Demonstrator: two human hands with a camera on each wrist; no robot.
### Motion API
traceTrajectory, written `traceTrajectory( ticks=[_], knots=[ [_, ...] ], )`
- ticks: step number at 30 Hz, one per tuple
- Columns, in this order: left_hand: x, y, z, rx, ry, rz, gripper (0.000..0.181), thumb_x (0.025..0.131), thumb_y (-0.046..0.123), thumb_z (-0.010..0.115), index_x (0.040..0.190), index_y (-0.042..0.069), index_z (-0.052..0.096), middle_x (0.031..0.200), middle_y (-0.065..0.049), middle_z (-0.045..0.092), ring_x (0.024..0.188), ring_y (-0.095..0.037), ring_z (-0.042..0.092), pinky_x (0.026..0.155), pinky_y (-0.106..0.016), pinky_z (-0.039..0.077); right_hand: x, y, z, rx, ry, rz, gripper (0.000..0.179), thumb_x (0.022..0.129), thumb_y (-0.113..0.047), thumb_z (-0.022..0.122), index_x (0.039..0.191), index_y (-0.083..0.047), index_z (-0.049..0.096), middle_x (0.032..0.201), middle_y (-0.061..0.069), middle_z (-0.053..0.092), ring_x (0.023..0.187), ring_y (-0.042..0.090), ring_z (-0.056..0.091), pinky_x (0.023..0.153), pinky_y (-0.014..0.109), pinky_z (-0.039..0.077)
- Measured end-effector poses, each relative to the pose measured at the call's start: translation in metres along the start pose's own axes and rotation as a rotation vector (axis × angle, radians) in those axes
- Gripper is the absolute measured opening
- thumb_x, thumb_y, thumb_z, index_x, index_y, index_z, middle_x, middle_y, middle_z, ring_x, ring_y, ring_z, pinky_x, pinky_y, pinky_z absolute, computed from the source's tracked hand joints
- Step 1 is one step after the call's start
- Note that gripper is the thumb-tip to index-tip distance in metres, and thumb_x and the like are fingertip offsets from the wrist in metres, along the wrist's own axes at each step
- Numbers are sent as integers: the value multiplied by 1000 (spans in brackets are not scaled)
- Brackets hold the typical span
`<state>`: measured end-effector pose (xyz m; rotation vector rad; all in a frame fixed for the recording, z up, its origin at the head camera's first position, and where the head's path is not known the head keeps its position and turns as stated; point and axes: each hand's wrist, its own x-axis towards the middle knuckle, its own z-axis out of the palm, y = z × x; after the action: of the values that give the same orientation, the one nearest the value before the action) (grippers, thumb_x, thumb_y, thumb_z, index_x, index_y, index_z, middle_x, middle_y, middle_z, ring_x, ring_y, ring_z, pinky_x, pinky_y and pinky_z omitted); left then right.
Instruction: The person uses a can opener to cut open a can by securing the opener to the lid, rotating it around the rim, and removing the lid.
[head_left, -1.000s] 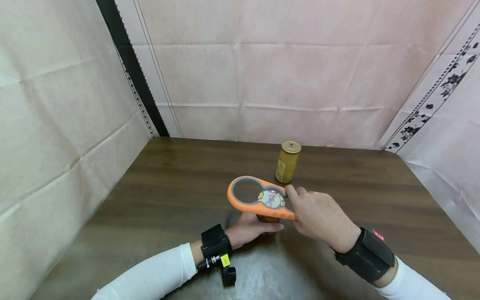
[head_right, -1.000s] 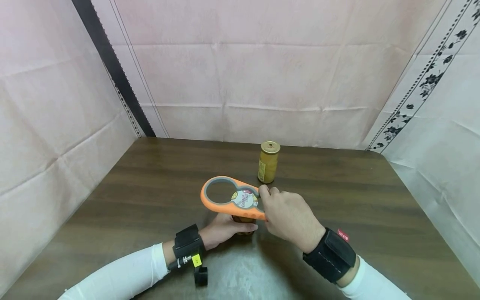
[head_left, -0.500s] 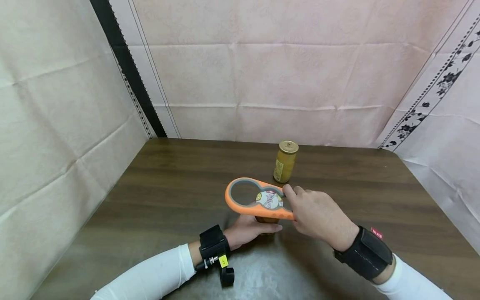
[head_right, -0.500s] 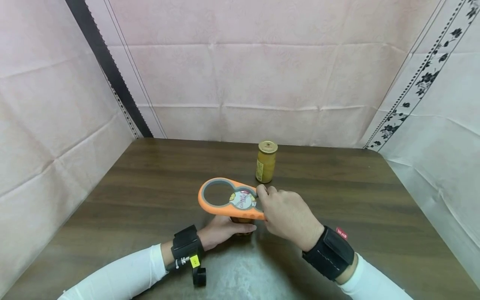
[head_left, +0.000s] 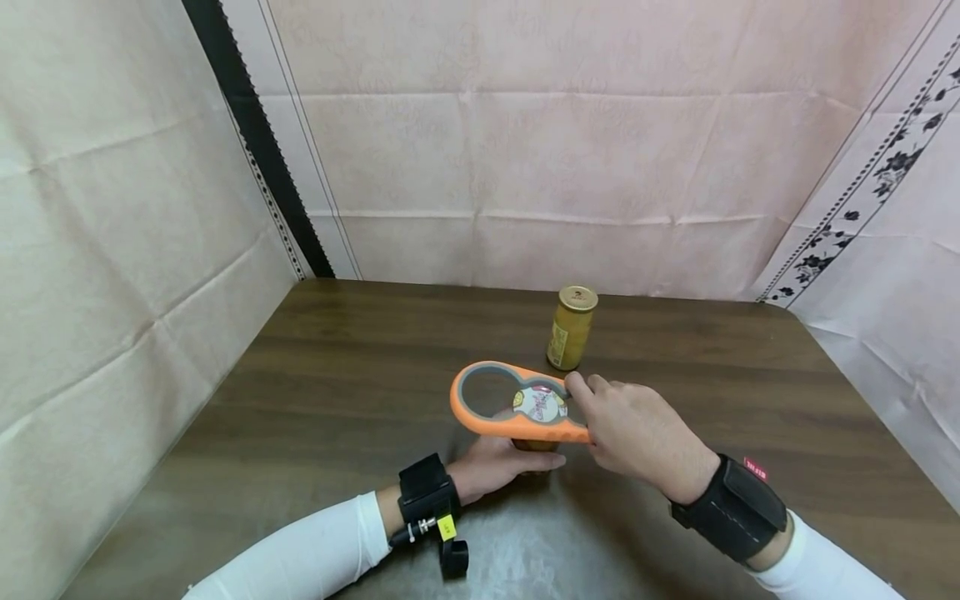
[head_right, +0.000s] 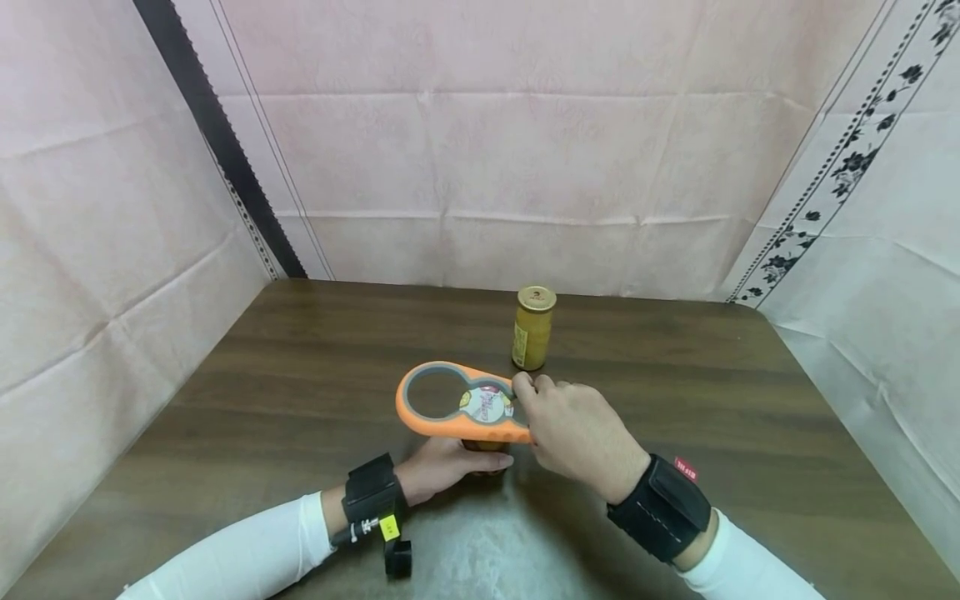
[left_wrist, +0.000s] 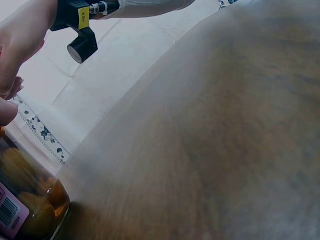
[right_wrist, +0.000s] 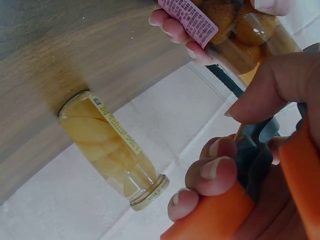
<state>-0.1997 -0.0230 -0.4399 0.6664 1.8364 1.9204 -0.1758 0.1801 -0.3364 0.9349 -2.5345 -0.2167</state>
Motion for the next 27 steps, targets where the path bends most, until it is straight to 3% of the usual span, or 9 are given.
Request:
traceTrajectory(
  ticks=[6,13,19,23,27],
  knots=[
    [0,0,0,10,-2,2,44,89,12,78,130,21,65,120,0,67,90,-11,58,83,-25,48,1,2,1,-2,-13,-11,55,61,-20,88,100,-9,52,68,-3,50,51,10,48,44,24,38],
    [4,0,-3,30,-32,14,45,90,13,78,131,22,63,113,-12,67,77,-12,58,73,-25,49,2,8,5,-10,3,-30,53,61,-16,87,101,-10,52,67,-3,49,51,10,48,45,23,38],
    [7,-1,-5,57,-57,52,53,90,14,78,138,25,59,131,-3,64,97,-10,61,88,-25,49,2,11,8,-4,-20,-27,53,64,-14,86,103,-10,52,68,-2,49,51,9,47,47,23,39],
    [9,-1,-6,64,-74,55,56,90,11,77,139,27,57,130,-1,62,87,-11,60,79,-25,51,3,13,10,-9,2,-34,51,64,-10,84,103,-10,52,69,-2,50,53,12,49,48,25,41],
    [10,3,-7,75,-90,65,62,89,10,78,142,30,54,139,7,59,110,-9,58,94,-26,50,5,15,12,-8,40,-47,48,64,-1,79,102,-9,52,70,-1,50,55,14,51,53,28,44]
  ],
)
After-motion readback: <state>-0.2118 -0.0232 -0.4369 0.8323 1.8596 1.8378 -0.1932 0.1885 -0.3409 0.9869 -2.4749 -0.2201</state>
